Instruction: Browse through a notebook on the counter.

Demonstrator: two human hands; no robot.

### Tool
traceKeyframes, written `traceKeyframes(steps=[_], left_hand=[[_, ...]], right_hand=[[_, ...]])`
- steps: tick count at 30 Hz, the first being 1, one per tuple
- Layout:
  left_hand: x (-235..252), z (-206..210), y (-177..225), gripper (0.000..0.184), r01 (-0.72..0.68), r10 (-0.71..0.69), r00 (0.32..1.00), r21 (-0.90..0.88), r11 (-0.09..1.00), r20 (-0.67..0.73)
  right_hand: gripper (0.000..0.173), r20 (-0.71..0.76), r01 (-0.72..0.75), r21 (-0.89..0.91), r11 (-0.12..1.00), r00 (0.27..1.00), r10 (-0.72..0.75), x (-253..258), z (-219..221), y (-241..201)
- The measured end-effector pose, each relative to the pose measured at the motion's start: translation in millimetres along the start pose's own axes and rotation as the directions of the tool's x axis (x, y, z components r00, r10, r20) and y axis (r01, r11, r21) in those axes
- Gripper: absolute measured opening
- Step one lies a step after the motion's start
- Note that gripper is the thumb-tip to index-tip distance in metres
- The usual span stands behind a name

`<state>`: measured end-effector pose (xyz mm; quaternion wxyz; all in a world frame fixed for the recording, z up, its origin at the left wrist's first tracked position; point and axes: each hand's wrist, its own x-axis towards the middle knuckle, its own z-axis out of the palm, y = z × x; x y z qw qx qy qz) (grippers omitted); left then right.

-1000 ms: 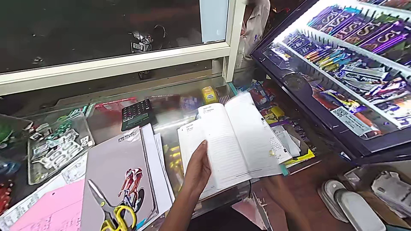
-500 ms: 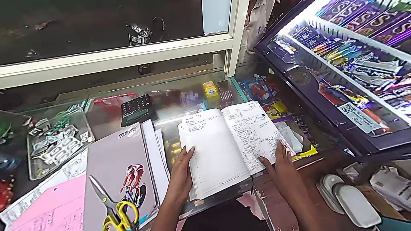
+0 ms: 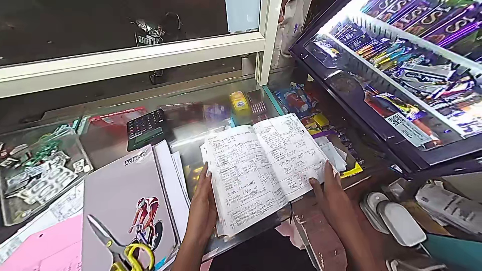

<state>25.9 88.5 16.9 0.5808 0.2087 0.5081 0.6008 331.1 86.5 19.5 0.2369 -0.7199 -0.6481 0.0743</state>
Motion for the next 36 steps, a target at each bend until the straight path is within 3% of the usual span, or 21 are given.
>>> traceKeyframes(steps=[2, 4, 6, 7, 8, 10, 11, 13, 15, 18, 20, 22, 25, 27, 30, 36], left_hand=[[0.1, -2.5, -3.3, 0.056, -0.026, 0.025, 1.0, 0.059, 0.998, 0.006], [2.0, -3.5, -3.8, 0.058, -0.062, 0.059, 0.998, 0.1, 0.993, 0.037], [1.8, -6.1, -4.6, 0.052, -0.083, 0.076, 0.995, 0.108, 0.991, 0.069], [1.2, -6.7, -4.7, 0.05, -0.072, 0.067, 0.996, 0.092, 0.993, 0.057], [0.4, -5.5, -4.3, 0.05, -0.045, 0.043, 0.999, 0.079, 0.996, 0.021], [0.1, -3.9, -3.1, 0.053, 0.002, -0.001, 1.0, 0.056, 0.998, -0.005], [0.1, -3.9, -3.1, 0.053, 0.008, -0.008, 1.0, 0.05, 0.999, -0.002], [-1.3, -2.1, -2.8, 0.043, -0.02, 0.019, 1.0, 0.052, 0.998, 0.012], [-2.1, -3.5, -3.9, 0.034, -0.057, 0.055, 0.997, 0.049, 0.997, 0.053], [-0.4, -4.8, -6.7, 0.033, -0.061, 0.057, 0.993, 0.036, 0.997, 0.102], [-0.2, -5.6, -6.6, 0.034, -0.06, 0.056, 0.993, 0.038, 0.998, 0.1], [-0.1, -6.3, -5.9, 0.037, -0.063, 0.06, 0.995, 0.037, 0.997, 0.083], [-0.3, -5.7, -8.1, 0.07, -0.09, 0.08, 0.99, 0.078, 0.993, 0.114], [-0.7, -6.3, -8.9, 0.071, -0.128, 0.112, 0.984, 0.111, 0.986, 0.141], [-1.6, -8.0, -11.7, 0.037, -0.16, 0.146, 0.983, 0.139, 0.977, 0.108], [-6.4, -4.3, -7.6, 0.036, -0.122, 0.115, 0.991, 0.103, 0.987, 0.068]], right_hand=[[0.088, 0.081, 0.017, 0.059, 0.998, 0.997, -0.022, -1.3, 5.4, -12.9], [0.086, 0.071, 0.219, 0.282, 0.934, 0.966, -0.248, -9.3, 12.2, -31.2], [0.08, 0.045, 0.421, 0.551, 0.721, 0.848, -0.529, -18.1, 14.1, -42.3], [0.073, 0.041, 0.451, 0.638, 0.624, 0.789, -0.613, -19.2, 13.0, -43.8], [0.064, 0.009, 0.471, 0.642, 0.605, 0.784, -0.62, -20.5, 11.9, -41.7], [0.052, -0.128, 0.447, 0.447, 0.775, 0.889, -0.439, -22.9, 10.1, -27.6], [0.054, -0.174, 0.354, 0.295, 0.887, 0.933, -0.315, -19.8, 9.3, -19.0], [0.077, -0.112, 0.11, 0.042, 0.993, 0.988, -0.104, -8.6, 4.3, -1.7], [0.095, -0.002, -0.066, -0.133, 0.989, 0.998, 0.067, -0.8, 4.6, 3.6], [0.088, 0.046, -0.142, -0.186, 0.972, 0.987, 0.153, 2.4, 7.6, -11.7], [0.067, 0.029, -0.07, -0.124, 0.99, 0.997, 0.074, -0.5, 11.9, -27.1], [0.051, -0.057, 0.15, -0.032, 0.988, 0.987, -0.151, -9.7, 21.6, -40.3], [0.045, -0.151, 0.574, 0.138, 0.807, 0.818, -0.556, -26.0, 32.4, -53.3], [0.043, -0.17, 0.683, 0.246, 0.688, 0.729, -0.663, -32.8, 42.7, -66.4], [0.04, -0.189, 0.683, 0.316, 0.658, 0.725, -0.662, -37.6, 52.2, -81.1], [0.047, -0.037, 0.442, 0.599, 0.668, 0.849, -0.528, -36.1, 40.4, -86.4]])
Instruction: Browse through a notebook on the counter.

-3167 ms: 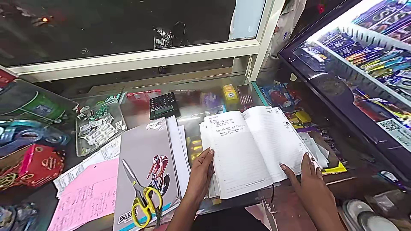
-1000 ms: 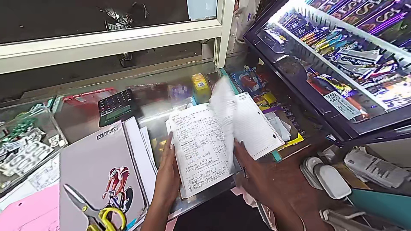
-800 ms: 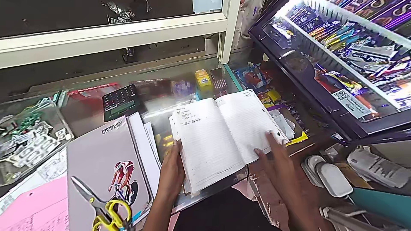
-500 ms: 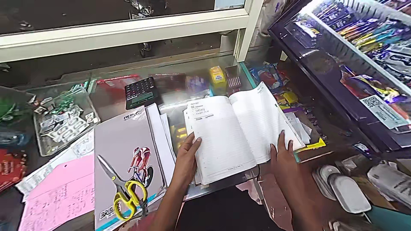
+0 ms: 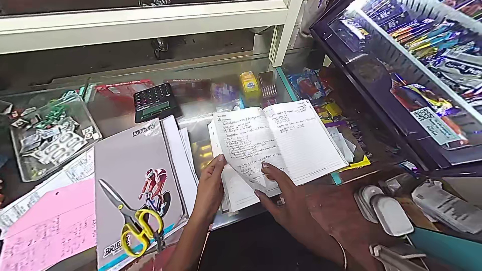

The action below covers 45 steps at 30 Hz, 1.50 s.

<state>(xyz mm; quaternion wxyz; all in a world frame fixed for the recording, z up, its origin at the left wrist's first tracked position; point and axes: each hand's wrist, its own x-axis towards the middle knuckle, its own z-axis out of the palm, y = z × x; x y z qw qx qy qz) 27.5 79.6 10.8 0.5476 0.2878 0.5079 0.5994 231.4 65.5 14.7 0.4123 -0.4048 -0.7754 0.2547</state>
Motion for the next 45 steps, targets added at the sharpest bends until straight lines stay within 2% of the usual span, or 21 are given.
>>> traceKeyframes(steps=[6, 8, 9, 10, 12, 14, 15, 17, 19, 23, 27, 30, 32, 34, 35, 36, 38, 40, 42, 44, 45], left_hand=[[-1.7, 0.9, 2.1, 0.036, 0.01, -0.01, 1.0, -0.02, 1.0, -0.003], [-1.0, -1.1, 1.7, 0.031, 0.022, -0.022, 1.0, -0.012, 1.0, 0.012], [-0.4, -1.3, 1.5, 0.028, 0.033, -0.032, 0.999, -0.012, 0.999, 0.015], [0.3, -1.7, 1.1, 0.026, 0.045, -0.045, 0.999, -0.016, 0.999, 0.013], [1.7, -4.5, -0.7, 0.025, 0.063, -0.063, 0.998, -0.014, 0.998, 0.009], [3.8, -8.3, -3.7, 0.025, 0.073, -0.073, 0.997, 0.006, 0.997, 0.003], [5.0, -9.2, -4.6, 0.025, 0.076, -0.076, 0.997, 0.01, 0.997, -0.007], [5.9, -9.6, -5.8, 0.025, 0.075, -0.074, 0.997, 0.018, 0.997, -0.019], [5.9, -10.3, -6.5, 0.025, 0.063, -0.062, 0.998, 0.048, 0.997, -0.026], [5.6, -12.6, -8.5, 0.011, -0.059, 0.078, 0.993, 0.195, 0.979, -0.091], [2.4, -13.5, -2.2, 0.044, -0.16, 0.203, 0.976, 0.363, 0.918, -0.084], [1.1, -11.5, 1.6, 0.049, -0.115, 0.155, 0.983, 0.325, 0.939, -0.101], [0.6, -8.2, 2.3, 0.062, -0.062, 0.096, 0.986, 0.236, 0.97, -0.136], [0.9, -4.2, 2.0, 0.065, 0.002, 0.013, 0.989, 0.098, 0.995, -0.151], [0.9, -1.9, 3.1, 0.061, 0.044, -0.041, 0.989, 0.02, 0.999, -0.142], [0.9, 0.4, 5.4, 0.056, 0.085, -0.09, 0.988, -0.046, 0.995, -0.125], [0.4, 3.2, 9.0, 0.05, 0.126, -0.136, 0.987, -0.106, 0.986, -0.085], [-0.1, 2.4, 10.7, 0.05, 0.11, -0.116, 0.991, -0.096, 0.989, -0.062], [-0.7, 0.3, 10.0, 0.05, 0.087, -0.091, 0.995, -0.062, 0.994, -0.052], [-0.9, -1.8, 5.8, 0.051, 0.053, -0.055, 0.997, -0.027, 0.998, -0.055], [-0.8, -2.8, 3.9, 0.053, 0.034, -0.035, 0.997, -0.012, 0.999, -0.068]], right_hand=[[0.054, -0.008, -0.171, 0.132, 0.976, 0.985, 0.174, 7.2, 0.5, -5.5], [0.045, -0.029, -0.229, 0.283, 0.931, 0.969, 0.247, 10.5, -1.1, -2.5], [0.033, -0.045, -0.278, 0.391, 0.877, 0.946, 0.321, 12.6, -7.7, -2.2], [0.022, -0.087, -0.324, 0.501, 0.803, 0.904, 0.419, 15.0, -17.7, -2.6], [0.019, -0.232, -0.35, 0.66, 0.665, 0.747, 0.623, 20.2, -44.4, 6.4], [0.011, -0.422, -0.339, 0.621, 0.707, 0.616, 0.665, 20.0, -77.0, 34.4], [0.008, -0.509, -0.357, 0.529, 0.769, 0.592, 0.625, 15.2, -92.3, 52.6], [0.006, -0.575, -0.42, 0.298, 0.857, 0.638, 0.512, 1.2, -114.8, 84.3], [0.008, -0.548, -0.453, 0.157, 0.877, 0.699, 0.459, -10.4, -122.7, 101.3], [0.012, -0.535, -0.471, 0.13, 0.873, 0.707, 0.461, -13.5, -121.6, 104.1], [0.015, -0.553, -0.466, 0.134, 0.875, 0.697, 0.456, -15.2, -120.1, 106.4], [0.027, -0.603, -0.48, -0.234, 0.846, 0.754, 0.261, -19.2, -118.5, 108.0], [0.041, -0.519, -0.325, -0.47, 0.82, 0.854, 0.041, -19.0, -108.9, 89.6], [0.044, -0.267, -0.064, -0.475, 0.878, 0.961, -0.074, -19.6, -84.2, 51.0], [0.043, -0.109, 0.079, -0.429, 0.9, 0.984, -0.138, -17.6, -65.6, 33.1], [0.037, 0.053, 0.249, -0.396, 0.884, 0.967, -0.248, -12.8, -46.7, 19.6], [0.026, 0.302, 0.498, -0.402, 0.769, 0.864, -0.402, -5.0, -21.6, 3.0], [0.031, 0.386, 0.593, -0.427, 0.683, 0.802, -0.455, 1.2, -18.2, -5.2], [0.026, 0.289, 0.547, -0.387, 0.742, 0.837, -0.466, 3.7, -21.9, -6.0], [0.02, 0.156, 0.384, -0.328, 0.863, 0.923, -0.352, 1.0, -29.2, 1.3], [0.036, 0.093, 0.244, -0.342, 0.908, 0.97, -0.226, -1.3, -37.8, 5.4]])
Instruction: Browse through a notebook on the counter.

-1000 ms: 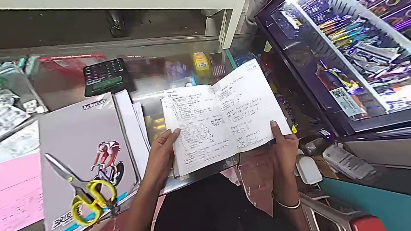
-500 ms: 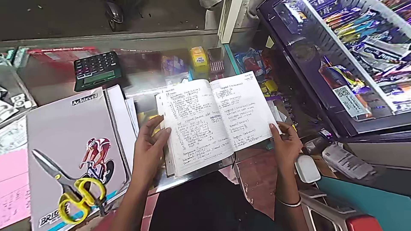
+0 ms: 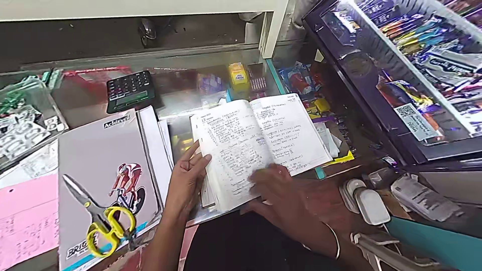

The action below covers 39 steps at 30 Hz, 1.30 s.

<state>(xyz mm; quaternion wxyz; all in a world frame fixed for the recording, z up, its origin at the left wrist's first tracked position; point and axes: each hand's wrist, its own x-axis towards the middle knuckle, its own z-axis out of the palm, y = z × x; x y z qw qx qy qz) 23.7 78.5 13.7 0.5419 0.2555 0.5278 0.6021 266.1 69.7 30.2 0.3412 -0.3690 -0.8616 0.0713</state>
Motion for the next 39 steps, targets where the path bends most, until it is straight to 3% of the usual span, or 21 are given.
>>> traceKeyframes(steps=[1, 3, 5, 6, 8, 9, 12, 13, 14, 16, 18, 20, 22, 25, 26, 28, 30, 32, 34, 36, 39], left_hand=[[0.9, -1.3, -1.0, 0.055, -0.023, 0.024, 1.0, 0.013, 1.0, -0.019], [2.4, -4.3, -2.0, 0.063, -0.04, 0.04, 0.998, 0.017, 0.999, -0.038], [3.0, -5.4, -2.2, 0.071, -0.03, 0.03, 0.999, 0.003, 1.0, -0.024], [2.8, -5.5, -2.5, 0.072, -0.02, 0.02, 1.0, -0.002, 1.0, -0.006], [2.0, -4.5, -2.6, 0.07, -0.003, 0.002, 1.0, 0.005, 1.0, 0.024], [2.0, -3.8, -1.8, 0.069, 0.0, 0.0, 1.0, 0.005, 1.0, 0.029], [1.1, 0.1, 1.9, 0.071, -0.009, 0.01, 0.999, -0.029, 1.0, 0.042], [-0.8, 2.1, 2.6, 0.07, -0.008, 0.011, 0.999, -0.052, 0.999, 0.052], [-2.1, 4.7, 3.9, 0.068, 0.0, 0.006, 0.998, -0.089, 0.996, 0.064], [-2.5, 12.6, 6.8, 0.05, 0.04, -0.017, 0.994, -0.205, 0.978, 0.111], [-0.8, 29.8, 8.1, 0.032, 0.101, -0.054, 0.987, -0.321, 0.942, 0.152], [2.8, 51.6, 6.9, 0.03, 0.157, -0.076, 0.972, -0.37, 0.916, 0.224], [7.9, 72.2, 4.8, 0.029, 0.2, -0.082, 0.954, -0.409, 0.891, 0.289], [14.9, 95.1, 0.3, 0.027, 0.256, -0.091, 0.933, -0.464, 0.848, 0.349], [16.3, 99.8, -1.1, 0.027, 0.27, -0.098, 0.927, -0.466, 0.843, 0.362], [17.0, 105.9, -0.5, 0.027, 0.289, -0.123, 0.924, -0.45, 0.845, 0.361], [17.0, 105.0, 0.7, 0.027, 0.292, -0.131, 0.924, -0.442, 0.848, 0.358], [17.1, 97.3, 2.3, 0.028, 0.273, -0.125, 0.932, -0.431, 0.86, 0.342], [18.1, 85.1, 3.4, 0.03, 0.253, -0.11, 0.939, -0.435, 0.864, 0.326], [18.4, 77.2, 2.7, 0.031, 0.263, -0.103, 0.935, -0.47, 0.842, 0.339], [14.7, 81.1, -2.2, 0.03, 0.321, -0.117, 0.919, -0.541, 0.777, 0.377]], right_hand=[[0.058, -0.018, -0.172, -0.044, 0.984, 0.985, 0.172, -4.9, -8.6, 8.7], [0.086, -0.081, -0.497, -0.247, 0.832, 0.866, 0.493, -16.8, -22.2, 35.6], [0.097, -0.086, -0.701, -0.394, 0.595, 0.672, 0.735, -20.9, -25.7, 56.2], [0.092, -0.088, -0.73, -0.423, 0.536, 0.622, 0.778, -19.4, -21.9, 58.0], [0.07, -0.072, -0.725, -0.392, 0.565, 0.637, 0.767, -10.2, -13.9, 45.7], [0.06, -0.085, -0.676, -0.35, 0.648, 0.712, 0.697, -7.0, -9.5, 38.3], [0.049, -0.128, -0.268, -0.134, 0.954, 0.959, 0.251, -6.4, 4.6, 19.3], [0.049, -0.099, -0.128, -0.017, 0.992, 0.987, 0.125, -6.5, 9.1, 14.5], [0.06, -0.073, -0.053, 0.099, 0.994, 0.995, 0.061, -5.6, 13.8, 9.2], [0.076, -0.054, -0.027, 0.186, 0.982, 0.998, 0.037, -4.0, 17.7, 3.1], [0.078, -0.088, -0.058, 0.277, 0.959, 0.992, 0.086, -4.9, 14.1, 8.1], [0.072, -0.124, -0.106, 0.397, 0.912, 0.978, 0.168, -7.6, 6.1, 16.6], [0.055, -0.178, -0.152, 0.48, 0.864, 0.948, 0.265, -12.2, -2.6, 23.2], [0.021, -0.345, -0.264, 0.537, 0.801, 0.798, 0.494, -17.6, -12.4, 28.8], [0.018, -0.373, -0.285, 0.56, 0.778, 0.752, 0.544, -20.2, -15.8, 32.0], [0.023, -0.411, -0.277, 0.628, 0.727, 0.674, 0.613, -24.5, -20.0, 39.6], [0.041, -0.46, -0.274, 0.636, 0.721, 0.616, 0.64, -26.5, -24.1, 46.2], [0.064, -0.519, -0.291, 0.539, 0.79, 0.624, 0.584, -32.3, -30.0, 57.1], [0.069, -0.572, -0.347, 0.333, 0.877, 0.665, 0.481, -41.0, -32.1, 67.8], [0.059, -0.562, -0.421, 0.102, 0.901, 0.724, 0.401, -46.4, -29.7, 67.9], [0.046, -0.458, -0.445, 0.028, 0.895, 0.79, 0.407, -41.5, -20.0, 61.5]])
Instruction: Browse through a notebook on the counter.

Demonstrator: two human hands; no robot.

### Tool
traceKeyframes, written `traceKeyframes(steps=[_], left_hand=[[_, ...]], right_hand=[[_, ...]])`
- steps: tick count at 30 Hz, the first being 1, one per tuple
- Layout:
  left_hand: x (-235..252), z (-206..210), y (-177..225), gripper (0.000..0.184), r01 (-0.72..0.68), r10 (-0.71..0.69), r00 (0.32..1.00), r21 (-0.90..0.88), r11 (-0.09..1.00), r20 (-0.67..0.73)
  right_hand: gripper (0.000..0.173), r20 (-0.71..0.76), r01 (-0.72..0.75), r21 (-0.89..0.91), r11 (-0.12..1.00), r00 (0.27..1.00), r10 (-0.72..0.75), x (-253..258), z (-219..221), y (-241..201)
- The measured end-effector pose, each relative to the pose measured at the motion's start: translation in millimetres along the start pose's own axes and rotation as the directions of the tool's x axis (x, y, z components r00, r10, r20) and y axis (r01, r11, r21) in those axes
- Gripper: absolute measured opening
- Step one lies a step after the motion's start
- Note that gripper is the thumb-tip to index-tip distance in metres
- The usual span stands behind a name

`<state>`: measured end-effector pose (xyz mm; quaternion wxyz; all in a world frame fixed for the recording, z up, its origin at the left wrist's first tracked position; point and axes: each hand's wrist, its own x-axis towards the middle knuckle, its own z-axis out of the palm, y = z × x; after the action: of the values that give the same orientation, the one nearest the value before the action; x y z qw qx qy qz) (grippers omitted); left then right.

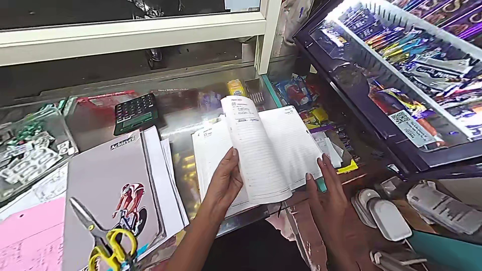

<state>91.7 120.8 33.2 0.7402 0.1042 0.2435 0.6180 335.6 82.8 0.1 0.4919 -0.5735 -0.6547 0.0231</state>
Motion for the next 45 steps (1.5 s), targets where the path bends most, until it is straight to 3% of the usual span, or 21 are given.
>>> traceKeyframes(steps=[3, 6, 8, 9, 11, 12, 13, 16, 19, 21, 24, 27, 30, 32, 35, 37, 39, 41, 43, 45], left_hand=[[4.9, 3.7, -8.5, 0.028, 0.039, -0.036, 0.998, -0.085, 0.996, 0.045], [9.3, 4.9, -13.1, 0.027, 0.065, -0.058, 0.995, -0.086, 0.994, 0.081], [11.5, 6.5, -14.6, 0.028, 0.06, -0.055, 0.995, -0.064, 0.996, 0.085], [11.4, 6.4, -14.4, 0.028, 0.053, -0.049, 0.996, -0.048, 0.997, 0.081], [6.8, 4.5, -11.8, 0.029, 0.027, -0.027, 0.999, 0.016, 1.0, 0.031], [2.9, 2.9, -9.2, 0.03, 0.004, -0.003, 1.0, 0.08, 0.997, -0.014], [-1.7, -0.2, -4.6, 0.031, -0.022, 0.031, 0.998, 0.156, 0.987, -0.055], [-16.2, -18.2, 19.0, 0.03, -0.092, 0.174, 0.966, 0.378, 0.921, -0.19], [-31.4, -43.0, 36.8, 0.034, -0.133, 0.362, 0.9, 0.637, 0.759, -0.243], [-42.0, -59.4, 41.1, 0.05, -0.157, 0.475, 0.865, 0.808, 0.568, -0.165], [-51.2, -65.4, 36.3, 0.073, -0.191, 0.559, 0.825, 0.971, 0.145, 0.079], [-53.7, -45.5, 12.8, 0.054, -0.321, 0.474, 0.797, 0.928, -0.192, 0.374], [-44.7, -20.8, -25.9, 0.037, -0.555, 0.175, 0.766, 0.774, -0.304, 0.618], [-36.3, -10.2, -50.9, 0.036, -0.607, 0.022, 0.733, 0.668, -0.431, 0.68], [-27.7, -8.4, -75.5, 0.036, -0.552, -0.031, 0.742, 0.586, -0.593, 0.669], [-25.8, -12.2, -82.1, 0.037, -0.526, -0.038, 0.738, 0.539, -0.658, 0.674], [-24.4, -18.7, -83.7, 0.036, -0.542, -0.044, 0.704, 0.496, -0.678, 0.709], [-22.2, -24.3, -83.0, 0.035, -0.568, -0.049, 0.672, 0.473, -0.674, 0.739], [-20.9, -26.7, -82.5, 0.035, -0.582, -0.051, 0.66, 0.468, -0.665, 0.749], [-19.6, -31.1, -83.4, 0.034, -0.607, -0.036, 0.632, 0.465, -0.645, 0.774]], right_hand=[[0.046, 0.076, -0.014, 0.155, 0.988, 0.997, 0.002, 2.1, 4.2, -1.6], [0.065, 0.19, 0.029, 0.38, 0.924, 0.976, -0.108, 4.4, -0.2, -4.3], [0.08, 0.224, 0.086, 0.396, 0.914, 0.956, -0.187, 7.9, -0.7, -14.4], [0.074, 0.193, 0.104, 0.36, 0.927, 0.964, -0.183, 8.2, -0.8, -19.4], [0.038, 0.053, 0.01, 0.33, 0.944, 0.998, -0.029, 8.0, 0.2, -21.5], [0.019, -0.027, -0.092, 0.348, 0.933, 0.994, 0.108, 11.6, 1.5, -19.0], [0.01, -0.02, -0.223, 0.387, 0.895, 0.968, 0.25, 16.8, -0.5, -13.9], [0.009, 0.04, -0.464, 0.482, 0.743, 0.859, 0.51, 22.2, -2.3, 11.2], [0.017, 0.068, -0.502, 0.481, 0.719, 0.839, 0.54, 13.8, -1.8, 27.0], [0.023, 0.075, -0.504, 0.475, 0.721, 0.84, 0.537, 10.2, -1.5, 29.1], [0.025, 0.07, -0.493, 0.481, 0.725, 0.846, 0.529, 8.4, -0.1, 29.3], [0.026, 0.061, -0.482, 0.469, 0.74, 0.854, 0.517, 7.3, 0.1, 30.2], [0.026, 0.062, -0.479, 0.454, 0.752, 0.858, 0.509, 6.8, 0.6, 31.8], [0.029, 0.067, -0.481, 0.458, 0.747, 0.857, 0.511, 6.4, 0.6, 31.9], [0.044, 0.026, -0.437, 0.427, 0.792, 0.881, 0.472, 8.3, 0.1, 31.7], [0.05, -0.068, -0.297, 0.241, 0.924, 0.944, 0.322, 8.2, -2.0, 39.8], [0.055, -0.085, -0.2, -0.027, 0.979, 0.977, 0.197, 10.5, -6.6, 52.0], [0.058, 0.021, -0.215, -0.202, 0.956, 0.974, 0.224, 14.9, -10.6, 55.8], [0.053, 0.125, -0.208, -0.313, 0.927, 0.958, 0.257, 18.3, -10.9, 53.8], [0.05, 0.14, -0.183, -0.358, 0.916, 0.959, 0.246, 16.8, -11.8, 50.9]])
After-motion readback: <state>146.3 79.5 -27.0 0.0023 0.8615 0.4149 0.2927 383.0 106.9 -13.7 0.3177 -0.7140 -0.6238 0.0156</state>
